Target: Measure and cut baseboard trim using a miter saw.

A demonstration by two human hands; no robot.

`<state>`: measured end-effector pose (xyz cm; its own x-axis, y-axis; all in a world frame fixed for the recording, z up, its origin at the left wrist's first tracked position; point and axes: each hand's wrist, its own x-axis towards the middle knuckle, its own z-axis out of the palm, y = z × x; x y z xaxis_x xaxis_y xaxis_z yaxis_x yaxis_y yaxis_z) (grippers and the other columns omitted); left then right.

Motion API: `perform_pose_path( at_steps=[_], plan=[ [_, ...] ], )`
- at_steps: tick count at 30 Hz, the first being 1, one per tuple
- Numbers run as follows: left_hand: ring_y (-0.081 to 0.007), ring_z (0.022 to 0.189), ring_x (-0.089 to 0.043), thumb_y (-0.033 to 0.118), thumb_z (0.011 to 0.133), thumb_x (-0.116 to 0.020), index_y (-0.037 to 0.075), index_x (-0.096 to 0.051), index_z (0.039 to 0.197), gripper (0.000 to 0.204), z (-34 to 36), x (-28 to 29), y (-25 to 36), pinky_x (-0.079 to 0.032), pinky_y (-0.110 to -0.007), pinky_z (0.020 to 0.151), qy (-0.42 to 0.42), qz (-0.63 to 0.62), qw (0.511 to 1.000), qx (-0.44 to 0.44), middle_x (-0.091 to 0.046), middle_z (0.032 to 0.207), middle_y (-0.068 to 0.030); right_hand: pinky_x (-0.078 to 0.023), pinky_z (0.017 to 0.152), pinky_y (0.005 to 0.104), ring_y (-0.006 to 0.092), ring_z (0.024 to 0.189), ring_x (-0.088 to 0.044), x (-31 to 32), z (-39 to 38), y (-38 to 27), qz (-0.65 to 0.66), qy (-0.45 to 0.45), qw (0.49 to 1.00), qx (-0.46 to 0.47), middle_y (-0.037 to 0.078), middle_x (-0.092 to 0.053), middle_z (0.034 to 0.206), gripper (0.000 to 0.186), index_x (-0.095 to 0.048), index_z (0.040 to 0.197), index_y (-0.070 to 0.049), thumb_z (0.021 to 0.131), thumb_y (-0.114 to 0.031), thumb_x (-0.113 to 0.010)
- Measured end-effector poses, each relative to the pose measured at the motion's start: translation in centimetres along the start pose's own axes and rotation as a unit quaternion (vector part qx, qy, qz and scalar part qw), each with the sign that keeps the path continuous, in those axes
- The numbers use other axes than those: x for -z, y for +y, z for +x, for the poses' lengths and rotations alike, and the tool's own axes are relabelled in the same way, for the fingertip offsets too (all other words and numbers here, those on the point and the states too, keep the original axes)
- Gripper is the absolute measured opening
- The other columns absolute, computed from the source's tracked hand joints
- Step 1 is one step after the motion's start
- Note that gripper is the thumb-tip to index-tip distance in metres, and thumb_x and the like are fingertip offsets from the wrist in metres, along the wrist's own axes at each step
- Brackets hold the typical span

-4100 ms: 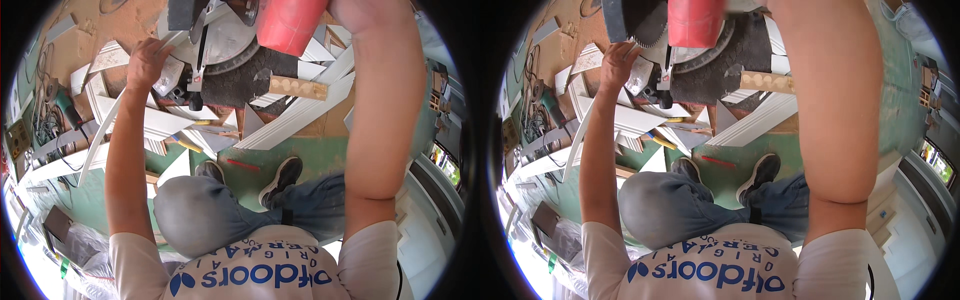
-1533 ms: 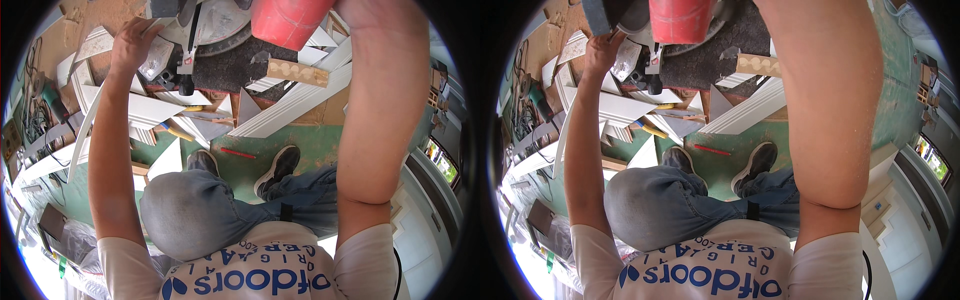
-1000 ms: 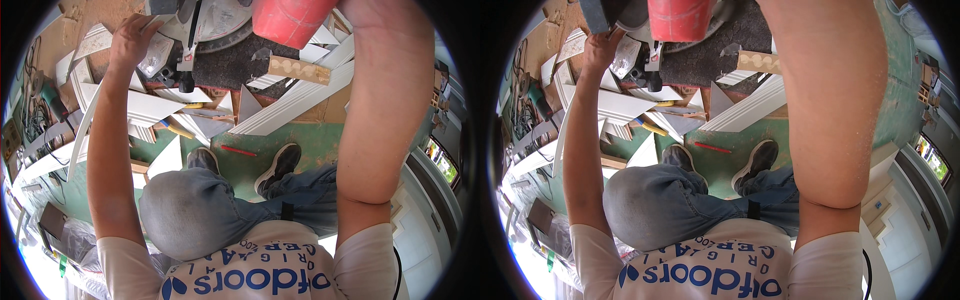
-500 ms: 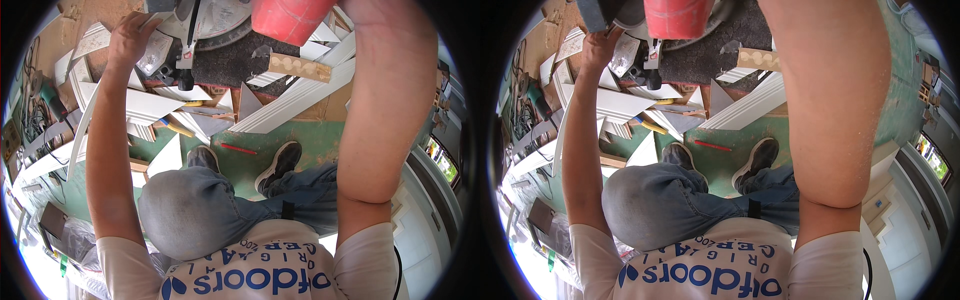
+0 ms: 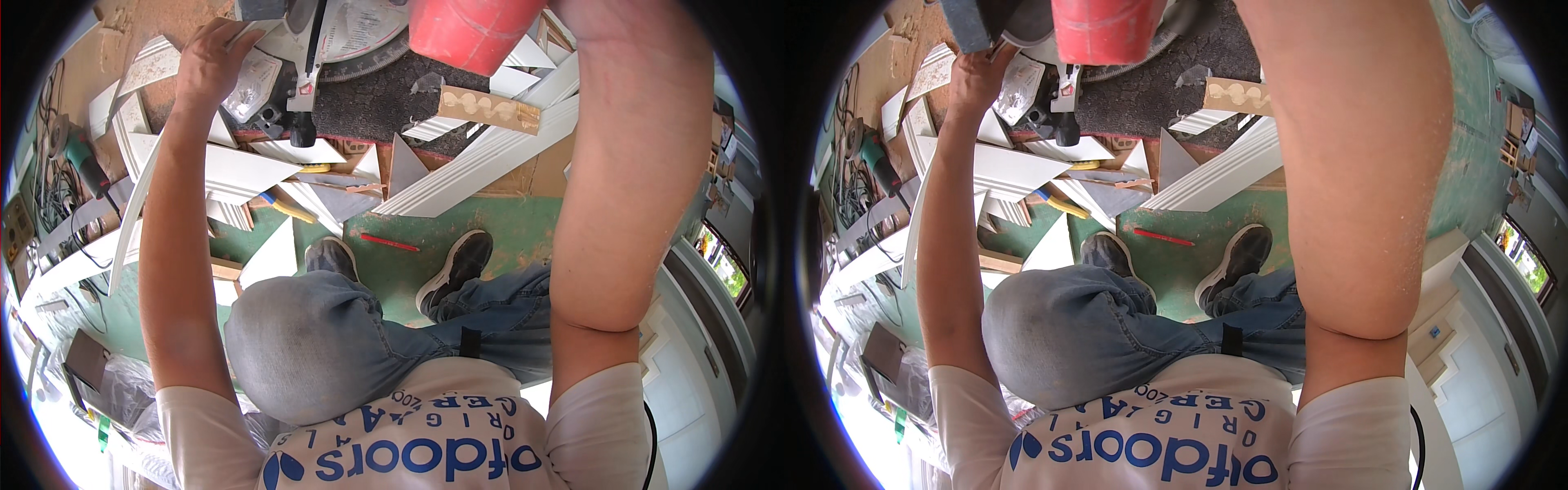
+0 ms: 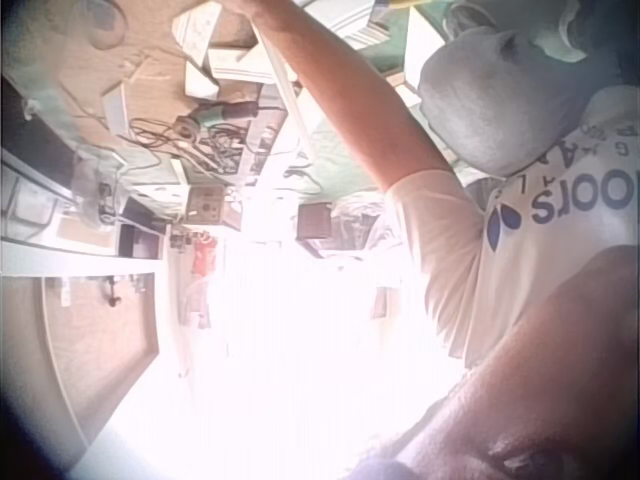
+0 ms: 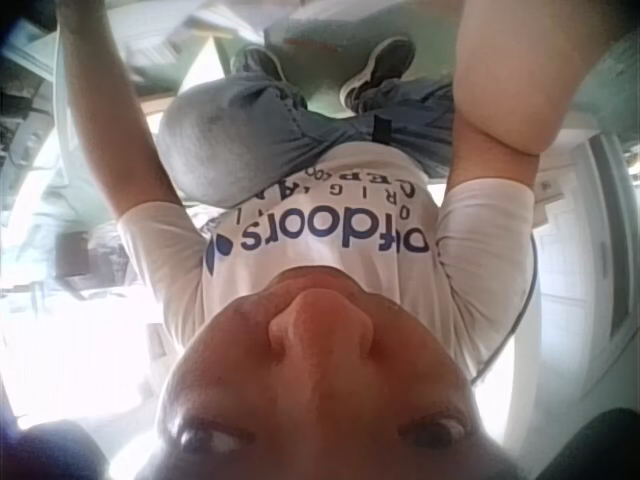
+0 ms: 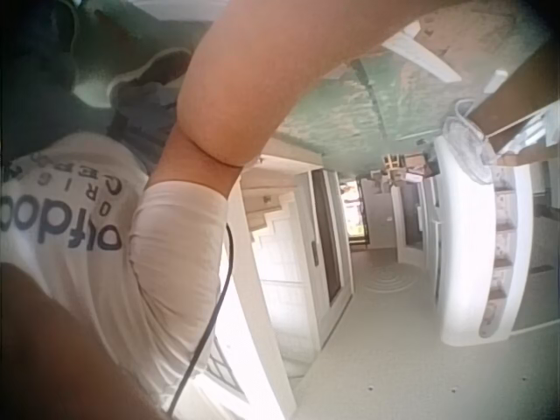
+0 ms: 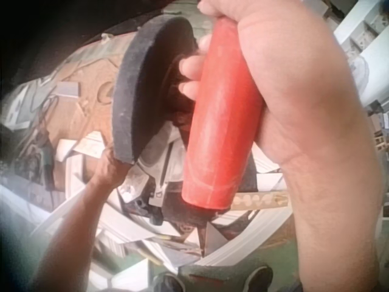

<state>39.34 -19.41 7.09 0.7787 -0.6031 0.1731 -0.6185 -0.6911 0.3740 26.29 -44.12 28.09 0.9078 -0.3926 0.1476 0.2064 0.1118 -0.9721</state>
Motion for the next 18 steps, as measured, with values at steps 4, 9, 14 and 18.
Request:
perform_pose_path(
  at_steps=[4, 9, 14, 18],
  plan=[
    [-0.0323, 0.100, -0.068, 0.025, 0.093, -0.071, 0.011, -0.078, 0.107, 0.021, 0.8, 0.6, 0.1, -0.054, -0.042, 0.090, -0.006, 0.022, 0.998, -0.050, -0.072, 0.103, -0.0097, -0.055, 0.064, 0.0312, 0.0184, 0.073, -0.064, 0.6, 0.0, -0.2, 0.012, 0.002, 1.000, 0.008, 0.015, -0.059, 0.101, 0.046, -0.042, 0.134, 0.000, 0.093, -0.004, -0.062],
    [-0.0327, 0.100, -0.068, 0.026, 0.093, -0.072, 0.009, -0.078, 0.105, 0.022, 0.7, 0.1, 0.0, -0.054, -0.042, 0.089, 0.005, 0.008, 1.000, -0.008, -0.072, 0.103, -0.0102, -0.055, 0.064, 0.0310, 0.0181, 0.073, -0.064, 0.5, -0.2, 0.2, 0.018, -0.004, 1.000, 0.008, 0.015, -0.059, 0.101, 0.047, -0.041, 0.134, 0.000, 0.093, -0.004, -0.062],
    [-0.0338, 0.099, -0.068, 0.028, 0.093, -0.073, 0.005, -0.077, 0.103, 0.025, 0.6, 0.1, 0.5, -0.054, -0.042, 0.089, 0.022, -0.006, 1.000, 0.010, -0.072, 0.102, -0.0110, -0.055, 0.063, 0.0307, 0.0179, 0.073, -0.064, 0.6, -0.7, 0.4, 0.025, -0.006, 1.000, 0.010, 0.015, -0.059, 0.101, 0.047, -0.041, 0.135, 0.000, 0.093, -0.003, -0.062],
    [-0.0344, 0.099, -0.068, 0.029, 0.093, -0.074, 0.004, -0.076, 0.102, 0.026, 0.7, 0.0, 0.5, -0.054, -0.043, 0.089, 0.027, 0.002, 1.000, 0.002, -0.072, 0.101, -0.0115, -0.055, 0.063, 0.0305, 0.0177, 0.073, -0.064, 0.8, -1.2, 0.6, 0.031, -0.006, 0.999, 0.013, 0.015, -0.059, 0.101, 0.047, -0.041, 0.135, 0.000, 0.093, -0.003, -0.062]
  ],
)
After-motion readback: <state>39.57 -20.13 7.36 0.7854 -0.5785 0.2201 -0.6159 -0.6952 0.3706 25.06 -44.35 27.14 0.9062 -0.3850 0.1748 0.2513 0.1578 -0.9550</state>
